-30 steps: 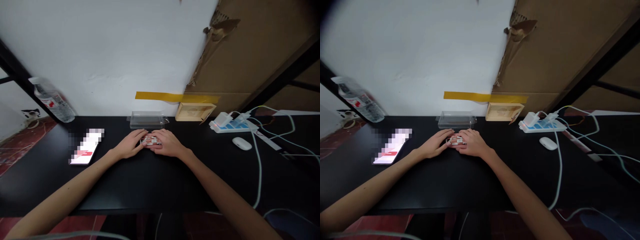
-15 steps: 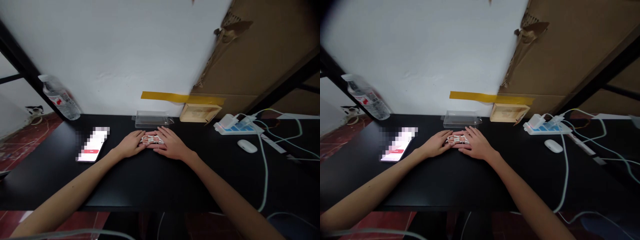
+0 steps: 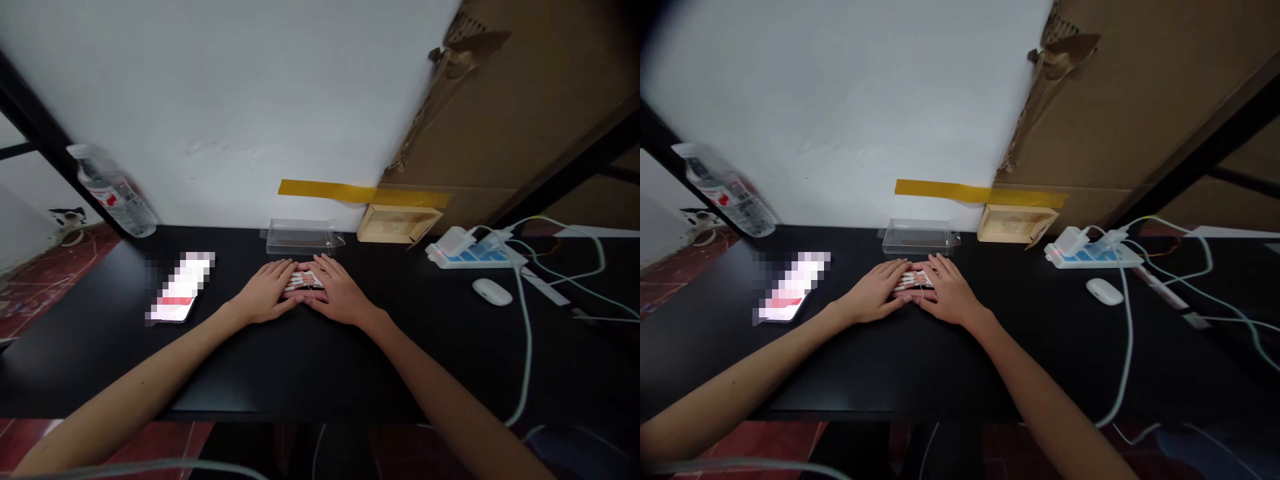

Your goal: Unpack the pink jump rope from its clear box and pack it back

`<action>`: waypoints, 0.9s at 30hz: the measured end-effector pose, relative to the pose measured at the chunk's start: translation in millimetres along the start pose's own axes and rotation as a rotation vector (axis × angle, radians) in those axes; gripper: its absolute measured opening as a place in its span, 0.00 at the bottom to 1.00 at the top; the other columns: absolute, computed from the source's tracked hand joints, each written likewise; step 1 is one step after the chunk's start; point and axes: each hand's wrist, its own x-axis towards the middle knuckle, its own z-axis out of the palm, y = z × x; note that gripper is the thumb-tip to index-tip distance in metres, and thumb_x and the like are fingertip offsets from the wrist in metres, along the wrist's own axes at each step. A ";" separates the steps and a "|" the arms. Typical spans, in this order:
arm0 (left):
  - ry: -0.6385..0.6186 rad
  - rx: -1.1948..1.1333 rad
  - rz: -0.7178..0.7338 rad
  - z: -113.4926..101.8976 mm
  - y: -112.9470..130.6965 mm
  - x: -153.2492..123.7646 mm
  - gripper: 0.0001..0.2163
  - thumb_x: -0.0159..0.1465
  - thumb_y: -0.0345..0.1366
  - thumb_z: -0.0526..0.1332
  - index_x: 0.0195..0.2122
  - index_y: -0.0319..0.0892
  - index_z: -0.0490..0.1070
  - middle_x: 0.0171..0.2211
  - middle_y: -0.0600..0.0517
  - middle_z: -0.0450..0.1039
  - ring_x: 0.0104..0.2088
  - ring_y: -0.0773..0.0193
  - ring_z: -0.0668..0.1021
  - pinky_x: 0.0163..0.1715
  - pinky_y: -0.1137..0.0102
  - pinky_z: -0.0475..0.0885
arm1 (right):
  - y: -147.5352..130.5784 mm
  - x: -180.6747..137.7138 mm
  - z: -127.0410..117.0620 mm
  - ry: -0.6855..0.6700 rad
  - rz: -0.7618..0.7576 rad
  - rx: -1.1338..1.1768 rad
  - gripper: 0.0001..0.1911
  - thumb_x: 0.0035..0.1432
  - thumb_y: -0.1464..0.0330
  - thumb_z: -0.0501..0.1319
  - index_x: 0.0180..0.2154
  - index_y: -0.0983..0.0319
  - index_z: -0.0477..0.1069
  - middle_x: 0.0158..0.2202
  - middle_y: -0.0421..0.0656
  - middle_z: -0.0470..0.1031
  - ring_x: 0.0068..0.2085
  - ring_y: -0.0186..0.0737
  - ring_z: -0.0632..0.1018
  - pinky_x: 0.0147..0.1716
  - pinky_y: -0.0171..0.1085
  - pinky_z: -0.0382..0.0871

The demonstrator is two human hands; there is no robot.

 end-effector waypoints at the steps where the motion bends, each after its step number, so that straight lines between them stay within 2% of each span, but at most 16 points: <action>1: -0.012 0.021 -0.014 1.0 -0.4 0.2 0.31 0.70 0.52 0.52 0.67 0.35 0.56 0.66 0.34 0.61 0.66 0.44 0.65 0.64 0.51 0.60 | 1.3 -0.3 -1.7 -0.007 -0.005 0.001 0.42 0.62 0.48 0.59 0.68 0.64 0.56 0.70 0.57 0.57 0.71 0.60 0.56 0.67 0.60 0.54; 4: -0.029 0.059 -0.054 4.3 -3.9 0.8 0.33 0.71 0.55 0.50 0.68 0.33 0.54 0.68 0.32 0.55 0.69 0.42 0.59 0.66 0.50 0.56 | 11.7 -3.6 -8.3 -0.034 -0.020 0.014 0.45 0.61 0.48 0.60 0.71 0.59 0.49 0.72 0.53 0.53 0.72 0.59 0.52 0.67 0.60 0.55; 7: -0.044 0.050 -0.048 6.4 -8.4 1.4 0.35 0.71 0.56 0.49 0.70 0.35 0.51 0.70 0.34 0.50 0.70 0.43 0.55 0.66 0.50 0.54 | 26.0 -8.2 -11.9 -0.074 -0.004 0.039 0.49 0.60 0.49 0.62 0.73 0.56 0.41 0.73 0.51 0.49 0.72 0.59 0.54 0.67 0.59 0.56; 11: -0.085 0.019 -0.028 5.9 -11.7 2.4 0.37 0.70 0.56 0.52 0.71 0.34 0.48 0.70 0.35 0.51 0.70 0.44 0.56 0.67 0.53 0.55 | 33.6 -9.9 -8.9 -0.101 0.019 0.077 0.52 0.60 0.49 0.63 0.73 0.55 0.35 0.74 0.50 0.44 0.71 0.58 0.54 0.67 0.57 0.57; 15: -0.091 -0.018 -0.019 5.5 -13.0 3.0 0.37 0.69 0.54 0.54 0.70 0.34 0.48 0.70 0.35 0.53 0.70 0.45 0.57 0.67 0.53 0.56 | 29.7 -7.8 -5.2 -0.088 -0.005 0.069 0.52 0.61 0.50 0.62 0.73 0.59 0.36 0.74 0.53 0.42 0.72 0.58 0.53 0.68 0.56 0.56; 27: -0.063 -0.065 -0.007 8.1 -16.9 2.9 0.37 0.68 0.54 0.55 0.70 0.35 0.49 0.69 0.35 0.55 0.69 0.45 0.58 0.66 0.51 0.58 | 24.4 -6.4 -4.3 -0.053 0.039 0.096 0.49 0.59 0.51 0.63 0.73 0.54 0.41 0.71 0.51 0.55 0.69 0.60 0.61 0.65 0.58 0.61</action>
